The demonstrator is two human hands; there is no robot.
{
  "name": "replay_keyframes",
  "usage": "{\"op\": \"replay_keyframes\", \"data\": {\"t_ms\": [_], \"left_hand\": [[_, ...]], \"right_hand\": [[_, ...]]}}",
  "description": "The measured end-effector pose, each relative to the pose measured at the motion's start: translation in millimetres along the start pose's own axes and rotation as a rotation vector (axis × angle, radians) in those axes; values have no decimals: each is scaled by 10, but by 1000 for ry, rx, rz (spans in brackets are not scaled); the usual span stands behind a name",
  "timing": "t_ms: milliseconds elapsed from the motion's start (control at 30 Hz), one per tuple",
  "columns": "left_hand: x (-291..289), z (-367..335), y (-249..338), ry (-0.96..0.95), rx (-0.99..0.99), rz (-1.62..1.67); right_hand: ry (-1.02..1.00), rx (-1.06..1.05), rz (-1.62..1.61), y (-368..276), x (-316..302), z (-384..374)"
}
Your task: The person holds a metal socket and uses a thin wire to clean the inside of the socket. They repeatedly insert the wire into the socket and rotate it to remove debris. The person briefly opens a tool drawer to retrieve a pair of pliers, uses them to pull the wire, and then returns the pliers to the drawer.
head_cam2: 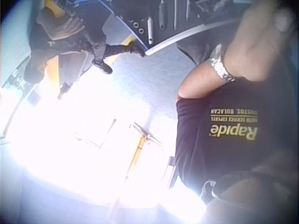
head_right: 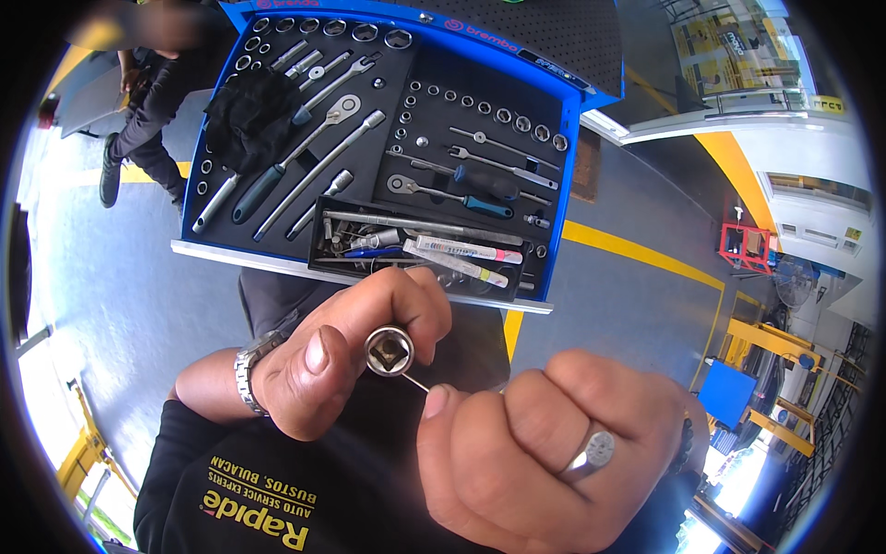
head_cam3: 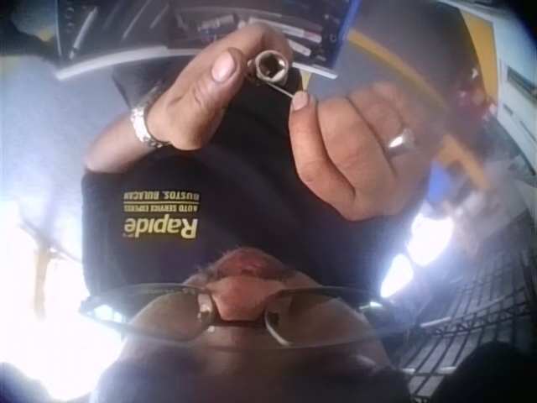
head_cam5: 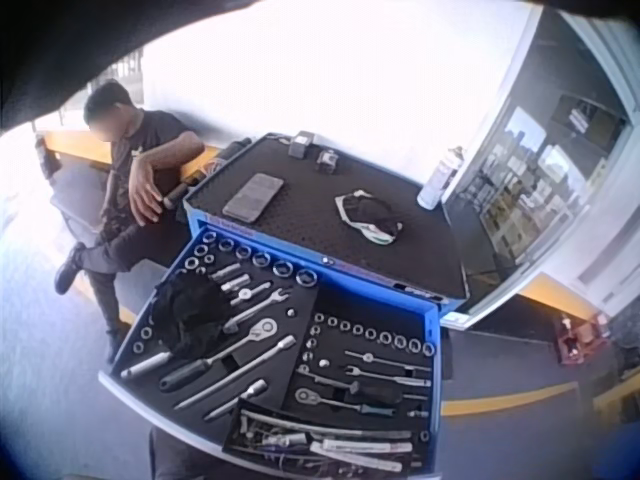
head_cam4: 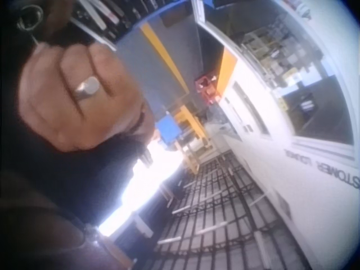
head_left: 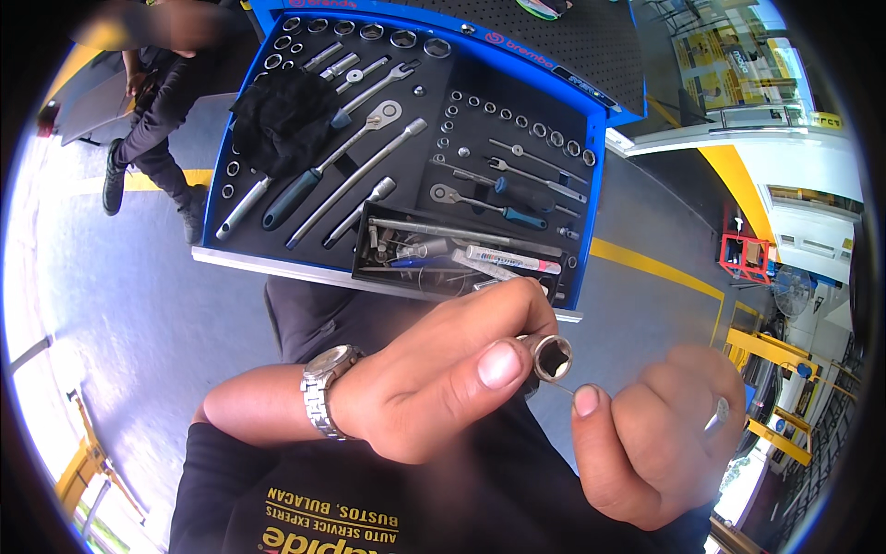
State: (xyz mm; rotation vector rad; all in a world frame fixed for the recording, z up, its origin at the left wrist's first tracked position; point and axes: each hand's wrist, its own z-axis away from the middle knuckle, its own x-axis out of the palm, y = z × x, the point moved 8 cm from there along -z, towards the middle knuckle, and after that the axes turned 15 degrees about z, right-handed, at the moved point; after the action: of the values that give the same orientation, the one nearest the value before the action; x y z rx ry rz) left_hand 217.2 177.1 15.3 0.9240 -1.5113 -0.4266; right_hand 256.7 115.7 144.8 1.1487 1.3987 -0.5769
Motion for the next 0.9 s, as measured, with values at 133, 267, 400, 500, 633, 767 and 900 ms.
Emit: {"op": "replay_keyframes", "data": {"t_ms": [133, 267, 400, 500, 633, 767, 900], "left_hand": [[15, 2, -21, -1, -13, 4], [44, -9, -30, -11, -20, -23], [28, -8, -13, 36, -13, -101], [-13, 0, -7, 36, -5, -159], [-22, 11, 6, 29, 9, -160], [19, -12, 16, 28, -49, -168], [16, -15, -38, -9, -121, -43]], "right_hand": [[-17, -8, -3, -2, 15, -19], [-100, -82, 12, -17, -14, -15], [-158, -51, 43, -3, 4, -175], [-126, 44, 11, 13, 64, -161], [-120, 128, -85, 67, 115, -61], [-126, 116, -167, 109, 122, -32], [-159, 269, -301, 264, 194, -18]]}}
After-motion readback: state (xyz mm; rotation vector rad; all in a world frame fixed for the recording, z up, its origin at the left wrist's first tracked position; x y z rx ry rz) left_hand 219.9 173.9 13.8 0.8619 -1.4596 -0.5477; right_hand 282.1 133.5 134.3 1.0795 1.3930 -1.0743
